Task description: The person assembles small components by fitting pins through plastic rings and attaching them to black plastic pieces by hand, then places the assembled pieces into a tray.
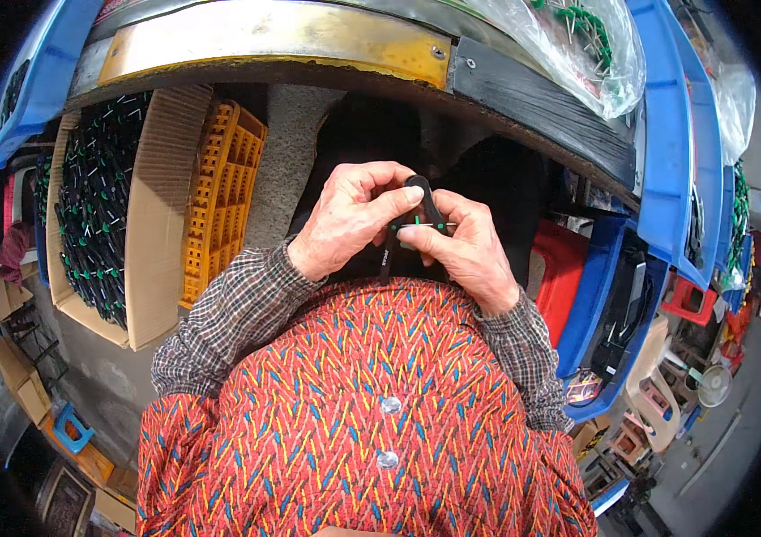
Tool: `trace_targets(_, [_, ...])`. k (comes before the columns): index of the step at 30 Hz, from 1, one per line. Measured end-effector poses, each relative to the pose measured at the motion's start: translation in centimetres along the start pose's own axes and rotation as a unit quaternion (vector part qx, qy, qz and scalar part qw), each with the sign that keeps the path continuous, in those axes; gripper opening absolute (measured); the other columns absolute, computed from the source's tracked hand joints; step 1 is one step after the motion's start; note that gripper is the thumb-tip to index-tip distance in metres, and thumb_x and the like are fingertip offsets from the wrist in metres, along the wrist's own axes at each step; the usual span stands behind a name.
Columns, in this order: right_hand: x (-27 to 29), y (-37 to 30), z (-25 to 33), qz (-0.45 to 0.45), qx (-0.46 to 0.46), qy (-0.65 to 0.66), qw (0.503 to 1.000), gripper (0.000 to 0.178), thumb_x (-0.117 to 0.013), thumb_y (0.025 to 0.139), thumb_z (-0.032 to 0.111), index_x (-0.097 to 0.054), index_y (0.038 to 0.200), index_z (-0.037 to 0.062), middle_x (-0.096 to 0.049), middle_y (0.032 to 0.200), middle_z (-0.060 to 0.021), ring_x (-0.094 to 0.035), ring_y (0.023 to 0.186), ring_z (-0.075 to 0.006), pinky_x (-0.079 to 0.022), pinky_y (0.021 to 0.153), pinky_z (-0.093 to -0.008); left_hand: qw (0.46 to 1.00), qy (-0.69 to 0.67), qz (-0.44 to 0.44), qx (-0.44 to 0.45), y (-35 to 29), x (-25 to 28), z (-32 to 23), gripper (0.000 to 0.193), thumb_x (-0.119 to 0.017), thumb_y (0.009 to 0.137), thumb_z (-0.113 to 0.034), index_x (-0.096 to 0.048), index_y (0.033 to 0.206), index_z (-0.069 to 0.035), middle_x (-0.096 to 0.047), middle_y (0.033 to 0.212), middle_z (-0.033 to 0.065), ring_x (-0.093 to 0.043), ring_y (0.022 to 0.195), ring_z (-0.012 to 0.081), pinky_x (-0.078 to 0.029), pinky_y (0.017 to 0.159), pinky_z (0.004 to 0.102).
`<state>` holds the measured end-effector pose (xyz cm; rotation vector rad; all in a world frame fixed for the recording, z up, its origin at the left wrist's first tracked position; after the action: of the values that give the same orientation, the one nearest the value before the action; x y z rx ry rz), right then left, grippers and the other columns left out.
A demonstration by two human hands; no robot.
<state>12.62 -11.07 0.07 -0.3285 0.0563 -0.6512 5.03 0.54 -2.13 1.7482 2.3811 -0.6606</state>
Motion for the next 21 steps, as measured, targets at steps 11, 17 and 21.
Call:
trace_targets(11, [0.4, 0.1, -0.8, 0.057, -0.128, -0.066, 0.988, 0.023, -0.069, 0.084, 0.023, -0.061, 0.08, 0.0013, -0.052, 0.06, 0.0038, -0.046, 0.051, -0.0033, -0.036, 0.045, -0.0216, 1.0, 0.014, -0.008, 0.006, 0.0, 0.2, 0.2, 0.017, -0.061, 0.091, -0.017, -0.066, 0.098, -0.002, -0.063, 0.078, -0.0033, -0.048, 0.056, 0.0003, -0.038, 0.047, 0.016])
trace_targets(17, [0.4, 0.4, -0.6, 0.049, -0.018, -0.04, 0.998, 0.025, -0.069, 0.084, 0.024, -0.06, 0.076, 0.0021, -0.052, 0.06, 0.0035, -0.044, 0.049, -0.0025, -0.034, 0.043, -0.0214, 1.0, 0.017, -0.004, 0.005, 0.0, 0.2, 0.0, 0.018, -0.061, 0.091, -0.018, -0.066, 0.099, -0.002, -0.063, 0.077, -0.0037, -0.048, 0.056, 0.0003, -0.038, 0.047, 0.0161])
trace_targets(21, [0.4, 0.3, -1.0, 0.064, -0.1, -0.047, 0.992, 0.026, -0.07, 0.083, 0.024, -0.059, 0.074, 0.0027, -0.051, 0.058, 0.004, -0.044, 0.048, -0.0025, -0.034, 0.042, -0.0214, 0.999, 0.033, -0.015, 0.007, 0.1, 0.4, 0.3, 0.019, -0.061, 0.091, -0.018, -0.066, 0.099, -0.002, -0.062, 0.076, -0.004, -0.048, 0.056, 0.0003, -0.038, 0.047, 0.0161])
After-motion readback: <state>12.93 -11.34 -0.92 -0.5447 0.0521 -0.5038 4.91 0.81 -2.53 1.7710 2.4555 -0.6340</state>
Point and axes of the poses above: each hand's wrist, its own y-axis towards the middle knuckle, its own x-axis out of the back of the hand, z = x × y, the point moved 5 cm from there along y, towards the middle knuckle
